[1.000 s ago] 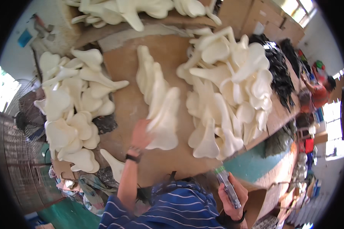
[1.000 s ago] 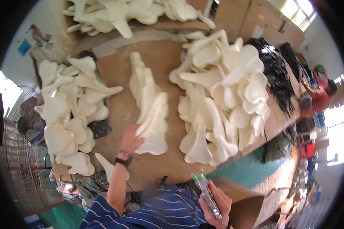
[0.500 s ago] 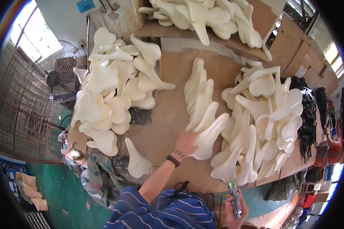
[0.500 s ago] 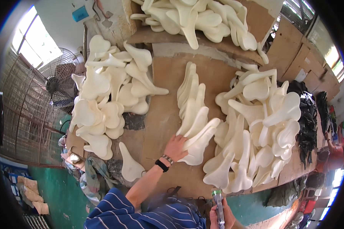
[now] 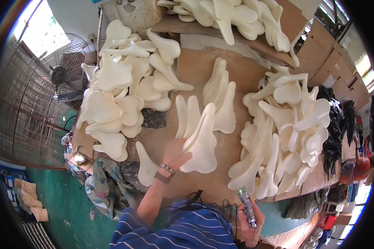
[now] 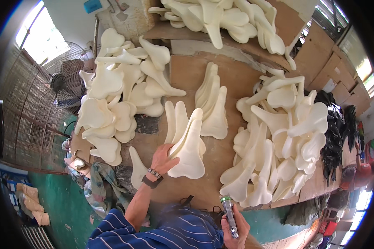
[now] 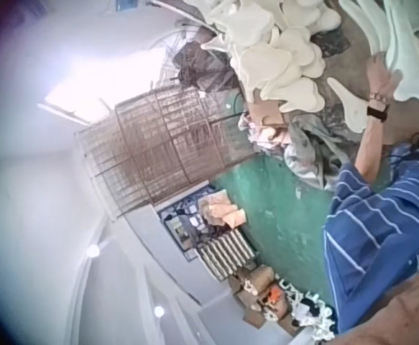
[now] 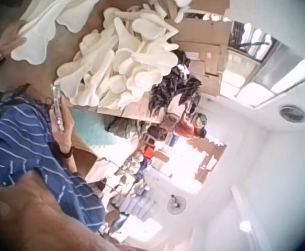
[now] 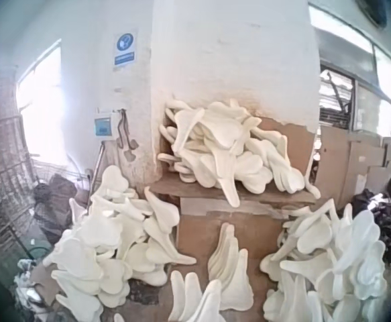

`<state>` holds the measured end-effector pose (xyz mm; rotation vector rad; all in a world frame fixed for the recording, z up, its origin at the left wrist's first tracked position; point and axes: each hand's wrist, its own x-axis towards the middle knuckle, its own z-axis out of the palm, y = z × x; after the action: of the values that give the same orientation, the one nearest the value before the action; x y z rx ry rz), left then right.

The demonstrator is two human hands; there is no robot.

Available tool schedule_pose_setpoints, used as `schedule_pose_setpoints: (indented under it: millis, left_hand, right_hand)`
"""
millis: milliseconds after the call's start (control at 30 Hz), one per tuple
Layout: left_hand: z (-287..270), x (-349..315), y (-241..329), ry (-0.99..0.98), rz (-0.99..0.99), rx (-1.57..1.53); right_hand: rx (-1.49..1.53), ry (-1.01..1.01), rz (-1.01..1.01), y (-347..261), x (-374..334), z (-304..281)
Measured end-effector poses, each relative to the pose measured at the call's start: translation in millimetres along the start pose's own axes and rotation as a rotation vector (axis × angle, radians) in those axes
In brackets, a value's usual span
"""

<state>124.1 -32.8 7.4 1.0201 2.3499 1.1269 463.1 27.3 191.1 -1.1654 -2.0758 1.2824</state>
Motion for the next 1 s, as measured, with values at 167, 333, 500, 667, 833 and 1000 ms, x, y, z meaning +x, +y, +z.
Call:
schedule_pose_setpoints:
  millis: [167,333,500,667,833,1000]
  left_hand:
    - [-14,-11,-3,-0.016,-0.108,-0.087]
    - [-51,-11,3,0.124,-0.084,-0.052]
    - [-130,18,-12,0.357,-0.088,-0.222]
    - [-264,92,-26,0.619,-0.050,-0.462]
    - [-400,164,-72,0.622,-0.147,-0.827]
    - [-443,226,-122,0.693,-0.432,-0.969]
  right_hand:
    - [0.000,-0.076,0.052,3,2,2]
    - [-0.012,-0.045,0.022,-5,2,9]
    - [-0.029,-0.081,0.014,4,4,14]
    - [-0.107,-0.060,-0.069,4,7,21]
    - [-0.063,-0.092,0.033,4,6,26]
    - [-0.127,-0.102,-0.004,11,9,35]
